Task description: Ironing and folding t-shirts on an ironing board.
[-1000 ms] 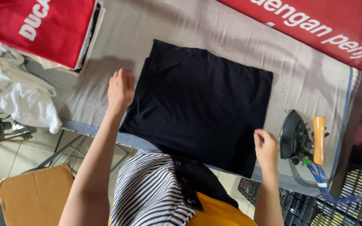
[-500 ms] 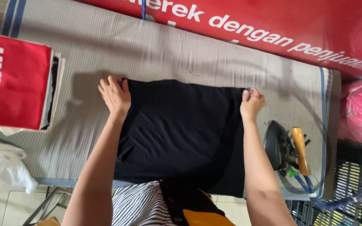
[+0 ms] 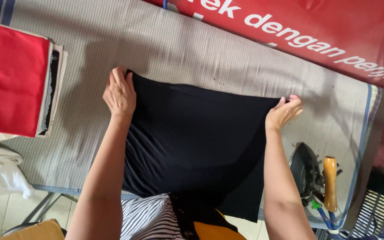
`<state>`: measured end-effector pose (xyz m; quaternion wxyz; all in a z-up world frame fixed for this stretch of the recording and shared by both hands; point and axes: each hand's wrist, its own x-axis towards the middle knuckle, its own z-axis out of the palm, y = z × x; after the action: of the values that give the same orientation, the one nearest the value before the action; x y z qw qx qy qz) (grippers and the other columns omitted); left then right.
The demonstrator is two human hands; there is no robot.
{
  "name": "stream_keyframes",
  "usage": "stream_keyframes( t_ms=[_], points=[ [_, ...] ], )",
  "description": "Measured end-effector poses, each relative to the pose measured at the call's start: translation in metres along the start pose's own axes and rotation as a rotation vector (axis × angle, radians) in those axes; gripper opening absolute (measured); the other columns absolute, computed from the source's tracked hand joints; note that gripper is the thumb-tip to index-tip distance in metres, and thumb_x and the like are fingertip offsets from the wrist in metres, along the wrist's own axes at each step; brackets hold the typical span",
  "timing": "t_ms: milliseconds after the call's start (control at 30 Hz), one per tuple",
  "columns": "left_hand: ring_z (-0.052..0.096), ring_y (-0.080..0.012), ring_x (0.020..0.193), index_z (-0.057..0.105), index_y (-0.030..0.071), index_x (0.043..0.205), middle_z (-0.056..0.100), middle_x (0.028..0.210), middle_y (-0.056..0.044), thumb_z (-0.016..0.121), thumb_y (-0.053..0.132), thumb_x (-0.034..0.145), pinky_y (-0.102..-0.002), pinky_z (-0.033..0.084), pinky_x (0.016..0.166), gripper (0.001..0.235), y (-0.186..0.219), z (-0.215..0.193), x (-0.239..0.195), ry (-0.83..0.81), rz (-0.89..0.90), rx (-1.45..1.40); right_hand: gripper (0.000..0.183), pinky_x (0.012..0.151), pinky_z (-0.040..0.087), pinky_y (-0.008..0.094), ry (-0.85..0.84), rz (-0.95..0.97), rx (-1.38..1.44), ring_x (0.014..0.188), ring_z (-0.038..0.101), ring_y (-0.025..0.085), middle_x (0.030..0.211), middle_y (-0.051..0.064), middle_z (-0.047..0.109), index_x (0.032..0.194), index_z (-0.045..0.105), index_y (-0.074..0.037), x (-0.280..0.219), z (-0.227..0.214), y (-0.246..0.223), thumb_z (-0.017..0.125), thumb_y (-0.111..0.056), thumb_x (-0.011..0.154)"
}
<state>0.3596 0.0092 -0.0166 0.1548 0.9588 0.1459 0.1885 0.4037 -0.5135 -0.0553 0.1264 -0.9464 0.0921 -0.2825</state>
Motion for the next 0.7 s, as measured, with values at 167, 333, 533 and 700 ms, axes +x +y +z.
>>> stream_keyframes(
  t_ms=[167, 333, 533, 700],
  points=[
    [0.059, -0.0397, 0.114, 0.051, 0.0, 0.137, 0.061, 0.125, -0.021, 0.06, 0.027, 0.106, -0.053, 0.049, 0.094, 0.043, 0.02, -0.044, -0.01, -0.028, 0.037, -0.097, 0.047, 0.11, 0.036, 0.05, 0.005, 0.023, 0.088, 0.125, 0.049, 0.036, 0.127, 0.017, 0.056, 0.133, 0.054, -0.003, 0.001, -0.074, 0.004, 0.079, -0.01, 0.095],
    [0.033, -0.035, 0.152, 0.037, 0.007, 0.154, 0.039, 0.16, -0.018, 0.054, 0.035, 0.108, -0.06, 0.025, 0.123, 0.056, 0.011, -0.041, -0.053, -0.208, 0.136, -0.103, 0.073, 0.11, 0.033, 0.057, -0.072, 0.22, -0.318, 0.133, 0.04, 0.042, 0.138, 0.028, 0.044, 0.146, 0.047, 0.006, -0.064, -0.203, 0.069, 0.067, 0.006, 0.075],
    [0.012, -0.0373, 0.159, 0.02, 0.009, 0.165, 0.015, 0.172, -0.019, 0.05, 0.043, 0.108, -0.064, 0.011, 0.121, 0.074, 0.005, -0.079, -0.074, -0.331, 0.03, -0.075, 0.06, 0.09, 0.049, 0.05, -0.369, -0.022, -0.263, 0.101, 0.058, 0.033, 0.108, 0.022, 0.064, 0.145, 0.058, -0.001, -0.101, -0.278, 0.17, 0.087, -0.011, 0.093],
    [0.013, -0.0358, 0.162, 0.024, 0.007, 0.165, 0.018, 0.173, -0.019, 0.05, 0.037, 0.107, -0.061, 0.01, 0.127, 0.07, -0.015, -0.142, -0.186, -0.204, -0.151, -0.092, 0.048, 0.071, 0.053, 0.032, -0.533, 0.341, 0.555, 0.075, 0.067, 0.015, 0.094, 0.007, 0.07, 0.147, 0.056, 0.0, -0.072, -0.263, 0.18, 0.071, -0.006, 0.103]
  ],
)
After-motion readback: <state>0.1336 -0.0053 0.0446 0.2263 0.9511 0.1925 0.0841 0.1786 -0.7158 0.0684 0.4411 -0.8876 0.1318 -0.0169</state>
